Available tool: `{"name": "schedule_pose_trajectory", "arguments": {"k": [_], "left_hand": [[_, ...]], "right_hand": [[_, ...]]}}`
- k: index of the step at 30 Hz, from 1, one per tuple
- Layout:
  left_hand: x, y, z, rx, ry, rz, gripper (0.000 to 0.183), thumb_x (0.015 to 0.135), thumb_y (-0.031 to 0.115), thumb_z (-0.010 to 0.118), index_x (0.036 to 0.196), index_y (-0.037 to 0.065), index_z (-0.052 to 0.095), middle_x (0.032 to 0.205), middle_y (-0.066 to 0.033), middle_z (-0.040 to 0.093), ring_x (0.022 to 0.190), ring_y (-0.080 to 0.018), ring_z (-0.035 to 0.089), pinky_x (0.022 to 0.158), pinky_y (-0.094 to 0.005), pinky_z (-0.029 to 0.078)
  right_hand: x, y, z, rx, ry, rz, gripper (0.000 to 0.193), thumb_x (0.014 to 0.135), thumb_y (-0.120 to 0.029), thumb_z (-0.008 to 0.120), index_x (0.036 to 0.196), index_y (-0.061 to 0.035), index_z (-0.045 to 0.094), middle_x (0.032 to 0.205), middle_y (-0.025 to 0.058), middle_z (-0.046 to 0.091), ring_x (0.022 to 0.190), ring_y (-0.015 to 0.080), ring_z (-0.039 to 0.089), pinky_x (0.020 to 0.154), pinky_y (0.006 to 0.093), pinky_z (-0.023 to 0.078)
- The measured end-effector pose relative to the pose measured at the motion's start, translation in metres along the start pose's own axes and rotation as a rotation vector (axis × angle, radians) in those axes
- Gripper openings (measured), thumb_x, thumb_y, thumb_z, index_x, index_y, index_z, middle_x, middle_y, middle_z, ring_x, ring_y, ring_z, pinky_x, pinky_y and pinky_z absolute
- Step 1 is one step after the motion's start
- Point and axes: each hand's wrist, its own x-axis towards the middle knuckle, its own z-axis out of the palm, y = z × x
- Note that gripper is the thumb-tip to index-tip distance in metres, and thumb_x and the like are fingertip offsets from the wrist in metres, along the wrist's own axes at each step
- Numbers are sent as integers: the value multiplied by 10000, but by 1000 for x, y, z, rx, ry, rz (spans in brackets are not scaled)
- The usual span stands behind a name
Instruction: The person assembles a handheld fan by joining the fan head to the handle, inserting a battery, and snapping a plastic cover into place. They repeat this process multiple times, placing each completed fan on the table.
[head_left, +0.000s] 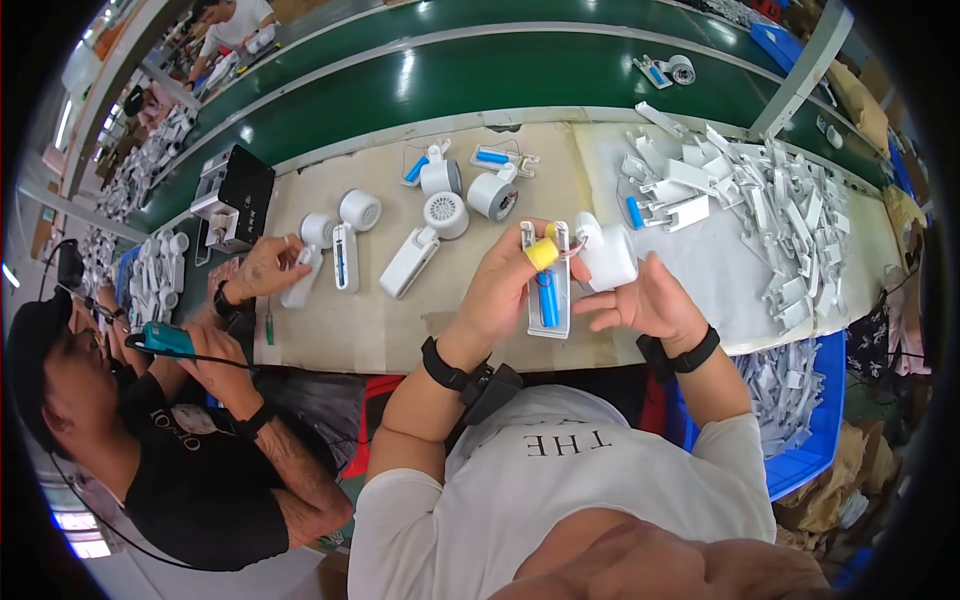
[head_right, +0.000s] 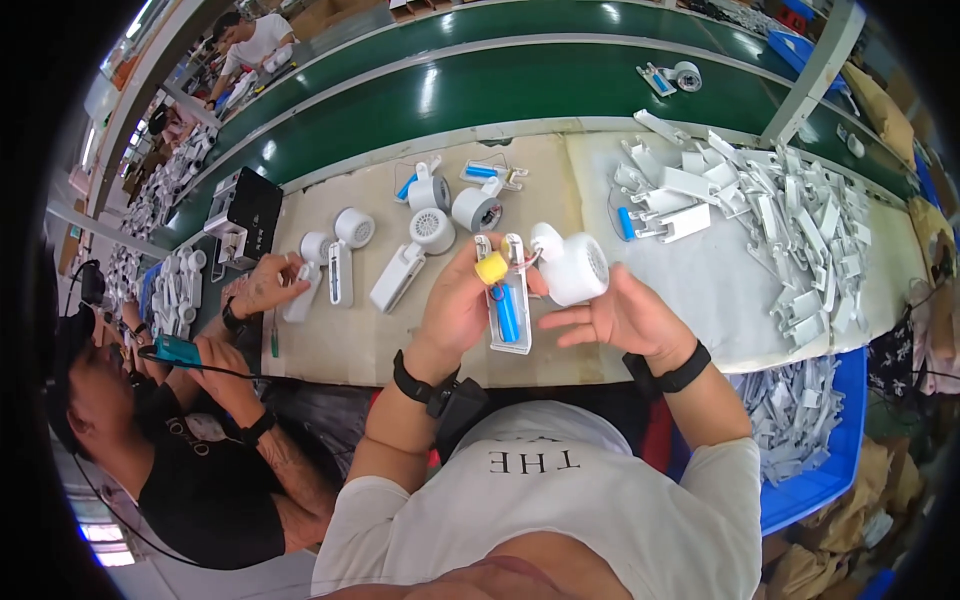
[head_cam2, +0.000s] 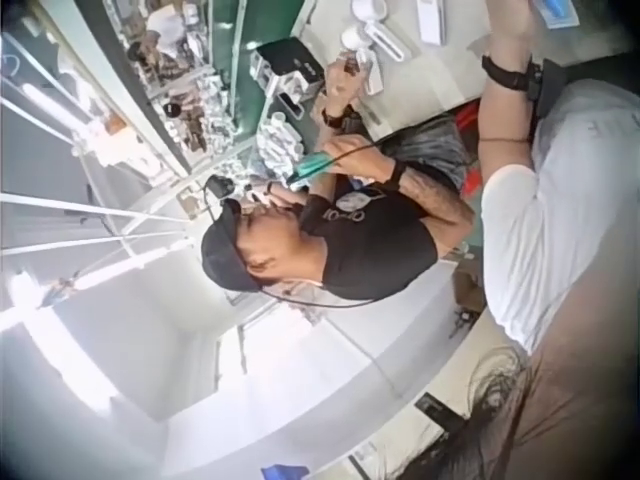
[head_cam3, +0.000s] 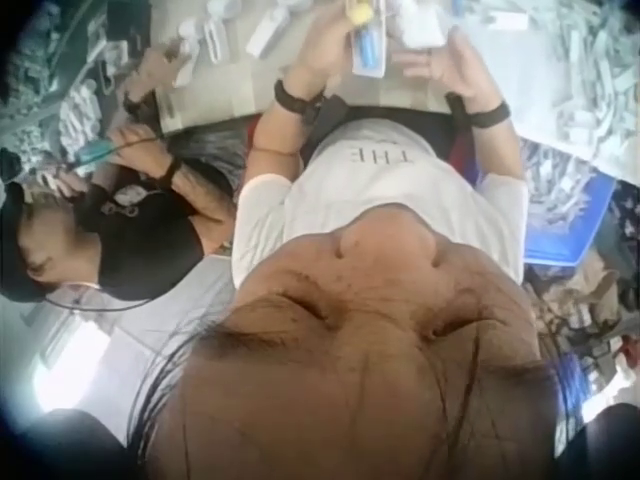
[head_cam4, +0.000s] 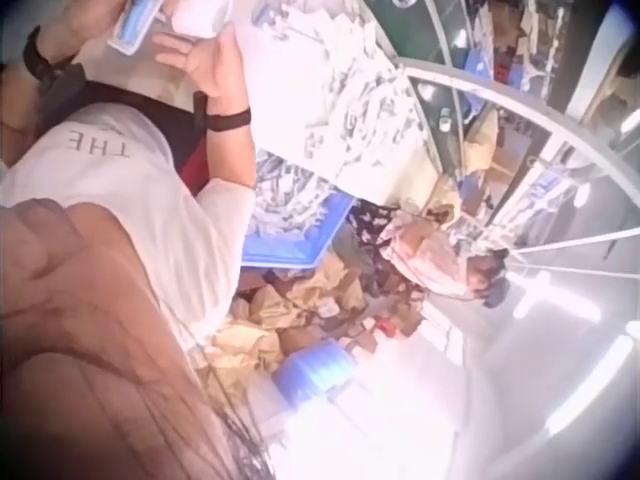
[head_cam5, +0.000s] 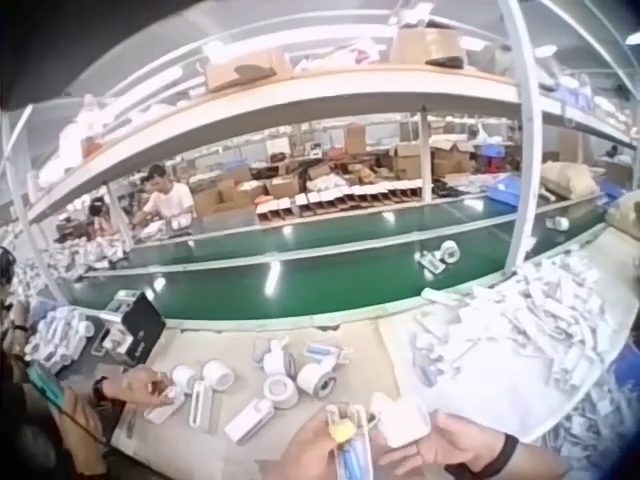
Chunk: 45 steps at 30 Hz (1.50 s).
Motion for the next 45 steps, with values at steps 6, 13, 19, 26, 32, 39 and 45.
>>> {"name": "schedule_pose_trajectory", "arguments": {"k": [6,13,19,26,32,39,45], "left_hand": [[0,-8,-8,35,140,-101,193,878,102,455,1046,7,460,922,-122,607,730,-178,610,674,-287,486],[-6,0,4,22,-31,-328,184,849,97,446,1006,2,464,849,-114,596,621,-166,592,530,-294,480],[-9,-1,5,184,-36,-368,177,852,96,478,1003,6,467,819,-107,602,619,-145,581,562,-279,477],[-14,-6,2,357,-28,-297,155,815,61,487,964,18,472,796,-75,594,612,-124,571,562,-265,462],[-13,-6,1,376,-58,-296,145,810,68,499,944,19,477,791,-67,596,609,-113,571,567,-258,462],[-14,-10,-1,499,-40,-249,170,784,90,546,928,22,486,779,-51,593,617,-102,568,557,-250,454],[-11,-10,-2,873,-40,-108,270,719,124,619,920,-2,490,717,-80,575,621,-138,563,544,-276,431]], "right_hand": [[-5,-37,-5,-1202,192,-358,475,756,-211,670,1173,-102,472,1194,123,536,1124,354,511,879,440,457],[-2,-71,-5,-2232,-31,-1251,171,697,-81,624,832,-146,543,1084,8,617,1111,266,530,988,465,358],[-1,-66,-12,-2259,-57,-1265,207,677,-68,650,809,-144,509,1065,25,617,1089,297,549,1018,519,295],[0,-66,-4,-2310,-168,-1280,177,696,-48,628,807,-133,520,1046,57,625,1086,328,561,1053,523,228],[-3,-67,-4,-2318,-203,-1273,174,691,-52,633,801,-127,521,1055,57,624,1103,329,553,1062,500,224],[-3,-66,-2,-2332,-202,-1294,197,691,-51,632,838,-124,524,1040,61,628,1099,322,555,1057,498,247],[2,-65,7,-1833,-164,-668,398,727,-175,694,1090,-98,552,1156,115,562,1111,333,520,985,432,360]]}}
